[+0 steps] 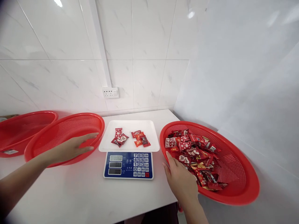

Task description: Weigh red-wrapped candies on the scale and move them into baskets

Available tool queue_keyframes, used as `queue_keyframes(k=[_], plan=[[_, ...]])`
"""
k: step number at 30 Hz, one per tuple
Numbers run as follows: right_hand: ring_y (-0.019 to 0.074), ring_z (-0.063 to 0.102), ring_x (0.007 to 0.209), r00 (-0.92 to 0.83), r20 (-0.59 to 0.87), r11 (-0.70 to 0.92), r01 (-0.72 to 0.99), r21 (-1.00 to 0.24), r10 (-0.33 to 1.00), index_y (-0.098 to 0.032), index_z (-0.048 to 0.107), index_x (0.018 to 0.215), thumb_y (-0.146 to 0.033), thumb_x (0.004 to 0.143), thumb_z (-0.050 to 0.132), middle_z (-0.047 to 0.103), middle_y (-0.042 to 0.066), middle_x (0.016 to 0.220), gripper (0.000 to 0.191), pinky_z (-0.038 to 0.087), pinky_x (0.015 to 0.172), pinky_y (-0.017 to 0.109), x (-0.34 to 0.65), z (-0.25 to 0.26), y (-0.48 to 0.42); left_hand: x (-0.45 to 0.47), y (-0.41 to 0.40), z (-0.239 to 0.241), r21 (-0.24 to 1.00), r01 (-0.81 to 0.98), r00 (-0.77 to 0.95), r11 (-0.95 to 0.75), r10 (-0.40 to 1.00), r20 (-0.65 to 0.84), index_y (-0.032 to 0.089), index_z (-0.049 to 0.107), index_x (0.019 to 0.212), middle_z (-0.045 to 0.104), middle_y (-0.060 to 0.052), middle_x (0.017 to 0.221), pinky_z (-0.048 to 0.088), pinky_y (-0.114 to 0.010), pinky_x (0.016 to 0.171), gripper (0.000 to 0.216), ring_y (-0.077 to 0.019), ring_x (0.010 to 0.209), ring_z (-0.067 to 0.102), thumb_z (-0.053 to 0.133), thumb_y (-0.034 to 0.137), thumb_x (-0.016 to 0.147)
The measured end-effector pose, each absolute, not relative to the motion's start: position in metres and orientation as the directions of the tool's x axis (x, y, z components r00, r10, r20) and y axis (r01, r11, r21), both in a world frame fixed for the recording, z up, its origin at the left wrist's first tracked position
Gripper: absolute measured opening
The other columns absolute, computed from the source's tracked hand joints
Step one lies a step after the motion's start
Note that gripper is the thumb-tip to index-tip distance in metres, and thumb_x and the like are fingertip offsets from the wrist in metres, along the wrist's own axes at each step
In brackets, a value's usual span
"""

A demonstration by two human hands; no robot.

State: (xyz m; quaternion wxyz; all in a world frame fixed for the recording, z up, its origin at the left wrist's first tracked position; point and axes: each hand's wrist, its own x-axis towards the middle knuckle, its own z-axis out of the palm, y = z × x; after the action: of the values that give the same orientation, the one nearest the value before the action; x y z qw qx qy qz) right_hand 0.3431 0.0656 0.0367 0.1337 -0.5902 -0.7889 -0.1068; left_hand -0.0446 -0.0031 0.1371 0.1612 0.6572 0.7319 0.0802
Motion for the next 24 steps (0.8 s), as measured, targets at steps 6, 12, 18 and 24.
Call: queue_keyframes(k=[6,12,18,24], plan=[[0.0216,0.068,0.083,-0.263,0.351,0.272,0.962,0.026,0.899,-0.022,0.058,0.123,-0.032,0.09,0.041,0.07,0.009,0.105,0.039,0.052,0.049,0.025,0.343,0.034,0.065,0.007,0.058,0.107,0.308,0.92,0.267,-0.241,0.963,-0.045,0.032,0.039,0.136,0.032,-0.005,0.148,0.04,-0.037,0.098,0.052,-0.0262,0.13,0.038,0.044,0.046,0.086],[0.0208,0.068,0.086,-0.278,0.351,0.284,0.958,0.035,0.894,-0.021,0.059,0.121,-0.031,0.09,0.042,0.07,0.008,0.106,0.037,0.052,0.052,0.025,0.345,0.035,0.062,0.018,0.091,0.088,0.2,0.904,0.384,-0.377,0.923,0.005,0.03,0.056,0.12,0.054,-0.005,0.131,0.045,-0.036,0.091,0.037,-0.0249,0.119,0.048,0.049,0.03,0.084],[0.0203,0.067,0.086,-0.286,0.344,0.291,0.956,0.036,0.894,-0.021,0.058,0.123,-0.031,0.091,0.039,0.07,0.008,0.103,0.038,0.052,0.056,0.025,0.346,0.037,0.062,0.02,0.094,0.084,0.223,0.895,0.356,-0.387,0.919,0.166,0.027,0.066,0.1,0.064,-0.001,0.116,0.047,-0.033,0.085,0.03,-0.0214,0.107,0.054,0.045,0.016,0.082],[0.021,0.068,0.085,-0.264,0.33,0.261,0.964,0.053,0.907,-0.022,0.058,0.123,-0.034,0.091,0.038,0.07,0.007,0.106,0.039,0.049,0.051,0.024,0.345,0.037,0.062,-0.011,0.077,0.116,0.291,0.924,0.082,-0.249,0.871,0.484,0.021,0.066,0.092,0.068,-0.004,0.103,0.045,-0.032,0.088,0.023,-0.0194,0.1,0.056,0.044,0.024,0.085]])
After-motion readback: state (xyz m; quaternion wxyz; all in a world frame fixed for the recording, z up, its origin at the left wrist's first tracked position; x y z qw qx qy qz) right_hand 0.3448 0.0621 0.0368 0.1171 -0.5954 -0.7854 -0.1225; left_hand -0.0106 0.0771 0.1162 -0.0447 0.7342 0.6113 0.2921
